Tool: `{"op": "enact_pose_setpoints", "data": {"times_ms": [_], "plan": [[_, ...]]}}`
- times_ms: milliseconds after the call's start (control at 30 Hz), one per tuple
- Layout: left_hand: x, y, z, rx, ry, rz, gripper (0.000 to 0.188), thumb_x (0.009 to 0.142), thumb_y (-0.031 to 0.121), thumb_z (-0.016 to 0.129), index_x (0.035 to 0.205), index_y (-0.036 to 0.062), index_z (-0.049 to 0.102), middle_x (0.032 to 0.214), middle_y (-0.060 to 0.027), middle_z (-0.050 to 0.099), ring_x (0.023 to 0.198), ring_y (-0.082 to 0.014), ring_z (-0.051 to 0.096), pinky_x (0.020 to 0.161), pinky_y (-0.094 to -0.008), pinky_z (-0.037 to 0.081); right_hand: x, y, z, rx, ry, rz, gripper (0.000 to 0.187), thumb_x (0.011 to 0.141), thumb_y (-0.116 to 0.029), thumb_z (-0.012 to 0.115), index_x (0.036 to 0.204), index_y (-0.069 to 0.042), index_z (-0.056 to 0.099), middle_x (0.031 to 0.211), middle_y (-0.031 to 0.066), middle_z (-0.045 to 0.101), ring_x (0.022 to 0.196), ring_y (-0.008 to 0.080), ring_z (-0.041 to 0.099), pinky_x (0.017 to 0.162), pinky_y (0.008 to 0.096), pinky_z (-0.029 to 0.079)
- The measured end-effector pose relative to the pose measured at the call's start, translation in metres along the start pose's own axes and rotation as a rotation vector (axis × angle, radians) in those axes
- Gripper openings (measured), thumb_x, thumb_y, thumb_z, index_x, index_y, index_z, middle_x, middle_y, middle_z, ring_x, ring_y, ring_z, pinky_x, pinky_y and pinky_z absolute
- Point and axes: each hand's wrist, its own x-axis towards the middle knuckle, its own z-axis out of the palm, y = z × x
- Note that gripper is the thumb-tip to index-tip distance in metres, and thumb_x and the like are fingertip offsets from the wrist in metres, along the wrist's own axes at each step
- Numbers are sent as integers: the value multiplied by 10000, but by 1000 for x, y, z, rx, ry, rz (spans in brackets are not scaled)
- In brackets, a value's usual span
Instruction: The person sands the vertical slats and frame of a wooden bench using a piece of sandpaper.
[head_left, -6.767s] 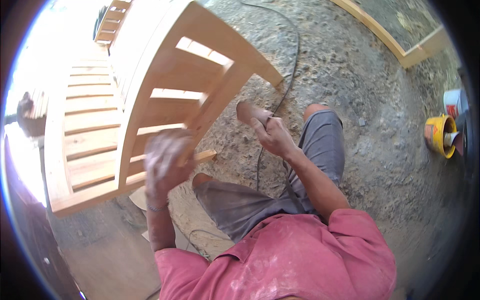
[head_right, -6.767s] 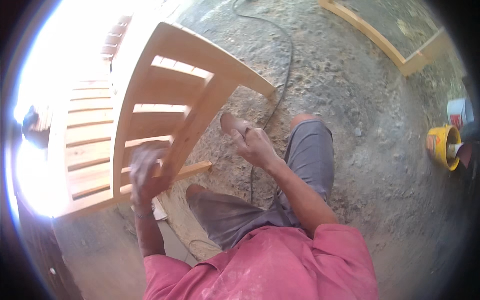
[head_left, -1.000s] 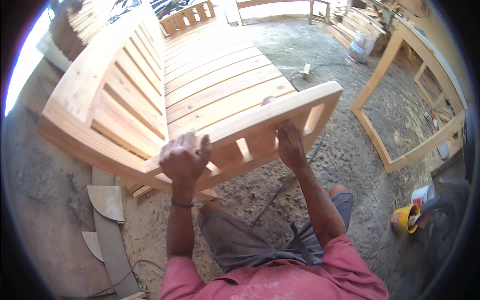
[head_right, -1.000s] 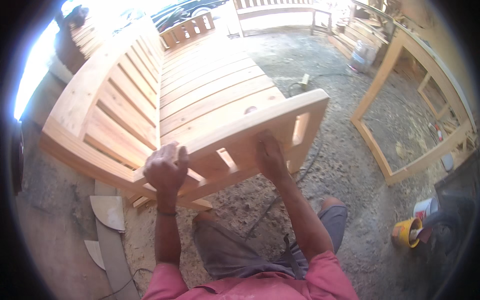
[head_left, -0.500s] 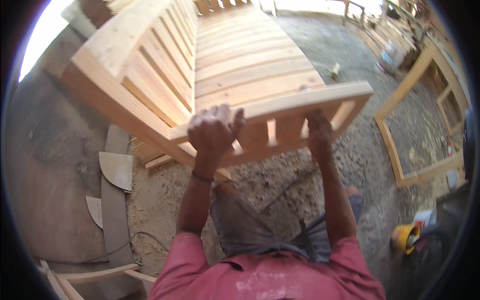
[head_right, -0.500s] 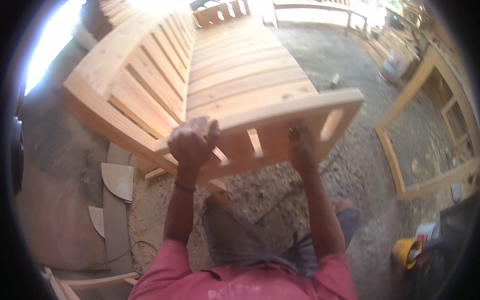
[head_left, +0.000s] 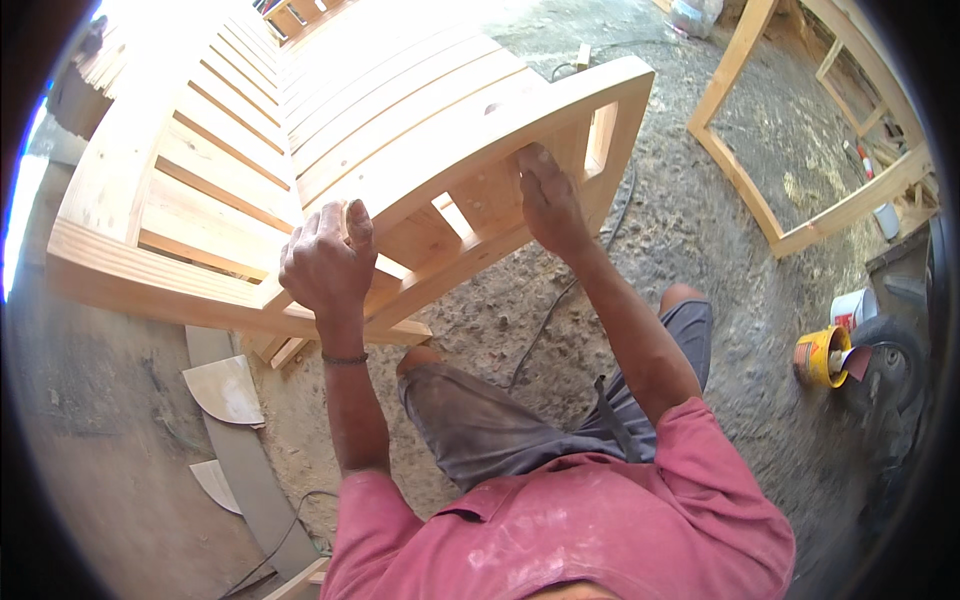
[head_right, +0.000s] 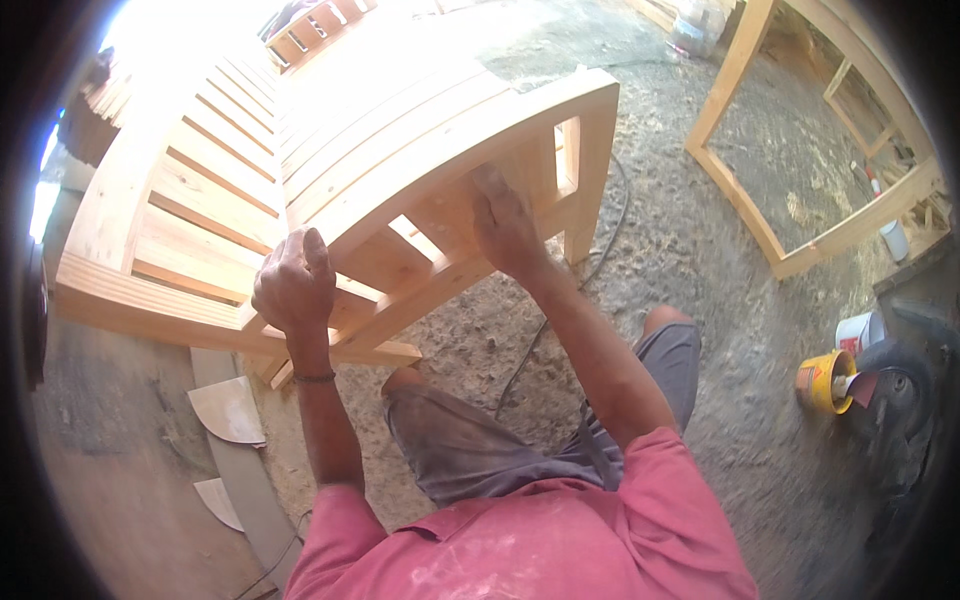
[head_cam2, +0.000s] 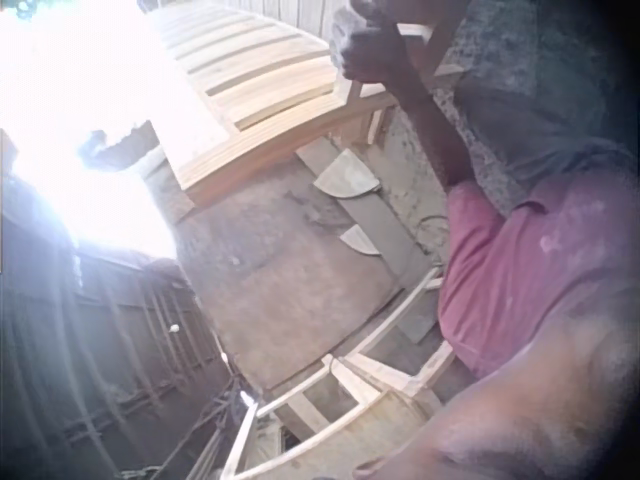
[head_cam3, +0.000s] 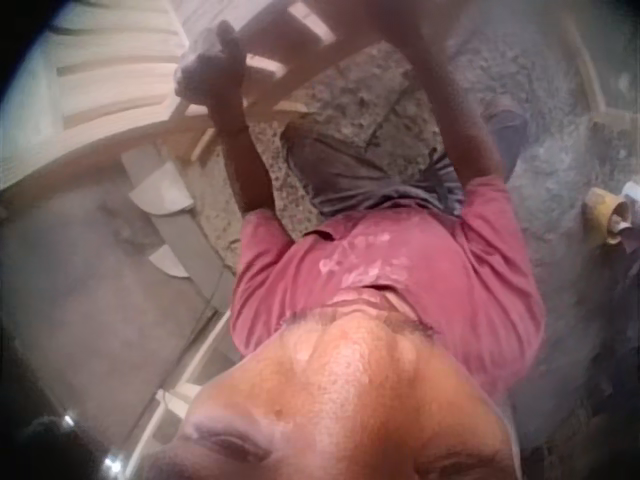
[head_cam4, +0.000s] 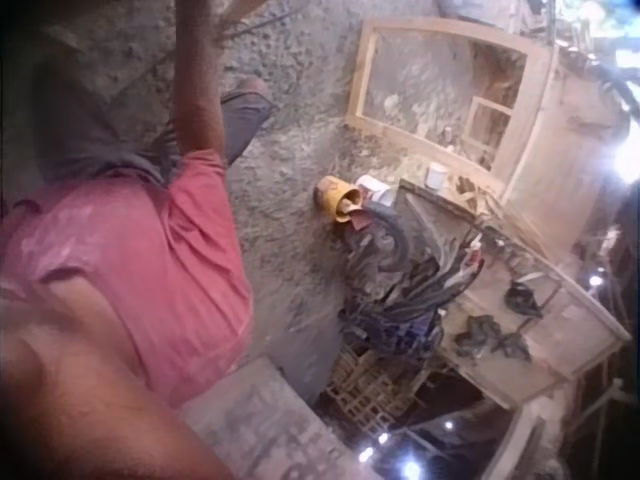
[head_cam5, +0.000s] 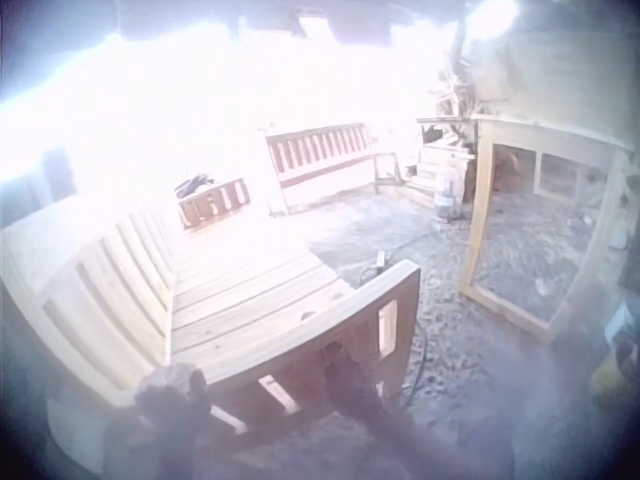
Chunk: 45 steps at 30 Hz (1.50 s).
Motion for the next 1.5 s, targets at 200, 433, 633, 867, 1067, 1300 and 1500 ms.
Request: {"op": "enact_pose_setpoints", "data": {"times_ms": [200,433,633,867,1067,1300,1500], "plan": [[-2,-4,2,-25,24,-3,526,1010,525,408,883,145,749,803,-75,734,747,-299,699,691,-421,542,6,-6,-5,-65,-133,236,370,1011,-147,455,1309,43,564,1191,310,624,1114,466,592,921,479,485],[-1,-3,2,-30,53,8,564,1020,538,370,879,141,746,807,-72,735,741,-297,698,711,-415,542,-2,3,-4,-83,-17,-86,364,1010,-155,449,1302,25,570,1162,290,634,1108,468,586,931,480,470],[-3,-8,3,-8,45,18,619,1034,551,308,946,135,757,857,-97,746,772,-316,706,724,-432,549,4,-11,-9,-67,-117,129,327,1018,-138,433,1235,45,595,1186,288,635,1129,438,600,973,460,477],[-4,1,2,-40,91,6,614,1042,533,278,1103,131,739,911,-142,749,815,-362,707,722,-470,551,1,17,-4,-166,-383,323,320,979,-66,428,1229,49,590,1103,283,669,1060,453,628,931,489,515],[1,12,1,-11,20,-19,643,1045,538,224,1149,151,728,948,-175,740,815,-408,695,703,-522,541,1,-6,-10,241,-95,134,371,940,-62,500,1298,20,553,1109,279,663,1016,440,647,874,503,534],[4,13,-4,9,-40,-47,709,1044,557,184,1128,135,748,958,-171,748,821,-410,708,732,-514,551,-9,36,27,-36,68,-33,430,931,-132,573,1338,1,532,1170,219,676,1020,369,682,881,456,539],[-5,8,-6,43,-30,-37,720,1056,529,150,1115,142,754,937,-161,753,806,-413,706,744,-515,553,-13,1,6,-131,-103,68,519,932,-136,542,1411,52,467,1109,224,682,942,397,667,841,464,535]]}}
